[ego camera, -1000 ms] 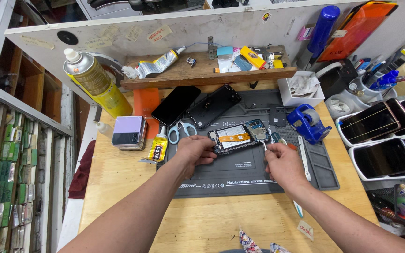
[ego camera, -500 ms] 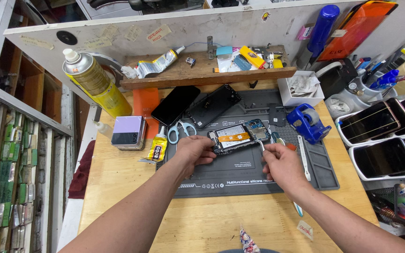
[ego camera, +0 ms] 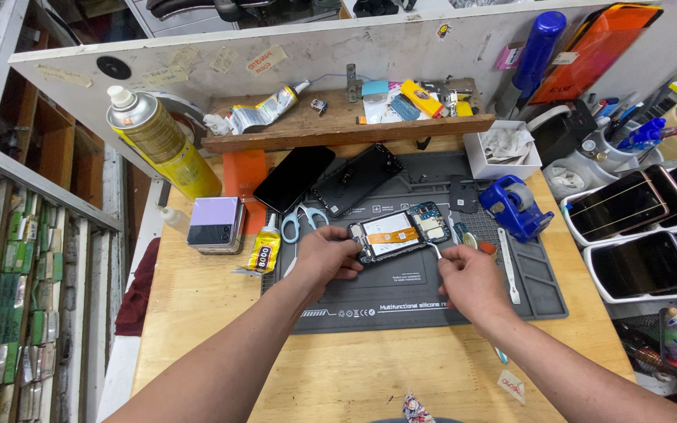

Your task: The person cleans a small electronic component with a toothbrush, then uses tweezers to remove a circuit board from a disassembled smartphone. The person continues to manipulate internal components and clean parts of the phone on a workbench.

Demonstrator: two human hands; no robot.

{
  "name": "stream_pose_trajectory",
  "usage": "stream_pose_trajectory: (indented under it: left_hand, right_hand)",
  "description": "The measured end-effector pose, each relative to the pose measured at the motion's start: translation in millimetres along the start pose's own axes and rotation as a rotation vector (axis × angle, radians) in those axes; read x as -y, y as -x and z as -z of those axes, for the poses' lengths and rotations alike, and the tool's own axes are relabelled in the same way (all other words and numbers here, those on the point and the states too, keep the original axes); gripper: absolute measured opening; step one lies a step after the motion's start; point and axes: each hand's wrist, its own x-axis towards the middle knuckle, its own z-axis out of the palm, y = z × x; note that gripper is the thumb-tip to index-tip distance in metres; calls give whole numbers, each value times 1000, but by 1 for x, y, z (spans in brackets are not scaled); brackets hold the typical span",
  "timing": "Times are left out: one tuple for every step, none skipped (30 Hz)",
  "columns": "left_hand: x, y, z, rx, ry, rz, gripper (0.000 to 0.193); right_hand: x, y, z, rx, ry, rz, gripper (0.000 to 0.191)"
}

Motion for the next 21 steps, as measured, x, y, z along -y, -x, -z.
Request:
stream_pose_trajectory:
  left_hand:
    - [1, 3, -2, -7, -32, -43, 48]
    - [1, 6, -5, -12, -62, -85, 55]
    - [0, 9, -6, -18, -129, -103, 55]
    - [-1, 13, -7, -26, -198, -120, 56]
    - [-3, 16, -7, -34, -266, -136, 56]
    - [-5, 20, -8, -43, -358, -130, 55]
    - [-8, 23, -7, -53, -451, -124, 55]
    - [-12, 26, -7, -64, -543, -118, 54]
    - [-15, 30, -8, -125, -651, -197, 53]
    - [-17, 33, -9, -183, -761, -277, 53]
    - [-20, 36, -10, -240, -870, -360, 53]
    - [-22, 38, -14, -214, -878, -402, 48]
    - [-24, 39, -20, -188, -887, -445, 44]
    - [-24, 39, -27, -164, -895, -485, 39]
    - [-25, 39, -34, -127, -900, -520, 33]
    - [-24, 37, -41, -89, -904, -555, 27]
    - [-23, 35, -47, -50, -907, -591, 22]
    - [-21, 33, -53, -32, -911, -631, 20]
    - [-18, 31, -58, -15, -915, -670, 19]
    - [-14, 29, -60, 0, -919, -708, 18]
    - [-11, 26, -61, 8, -930, -715, 18]
  right_hand:
    - [-1, 0, -1, -2, 11, -20, 28]
    - [-3, 0, -1, -6, -15, -14, 28]
    - [-5, -1, -2, -6, -42, -5, 28]
    - [-7, -1, -3, -4, -70, 4, 29]
    - [-9, -1, -5, -10, -80, 22, 29]
    - [-12, -1, -6, -19, -89, 38, 30]
    - [-14, -1, -6, -27, -100, 54, 30]
    - [-15, -1, -7, -23, -100, 48, 30]
    - [-16, -1, -8, -18, -101, 43, 30]
    - [-16, 0, -9, -14, -102, 37, 30]
    - [-16, 1, -10, -19, -94, 43, 30]
    - [-16, 1, -11, -27, -86, 49, 30]
    - [-15, 3, -11, -36, -77, 54, 31]
    - [-15, 4, -11, -34, -76, 51, 29]
    - [-13, 5, -11, -30, -75, 48, 28]
    - [-12, 6, -11, -26, -74, 45, 27]
    - [-11, 8, -11, -37, -77, 48, 27]
    - [-11, 9, -11, -50, -79, 51, 27]
    - [-10, 9, -11, -61, -81, 53, 27]
    - [-10, 9, -12, -54, -81, 46, 26]
    - [-10, 9, -12, -47, -82, 40, 26]
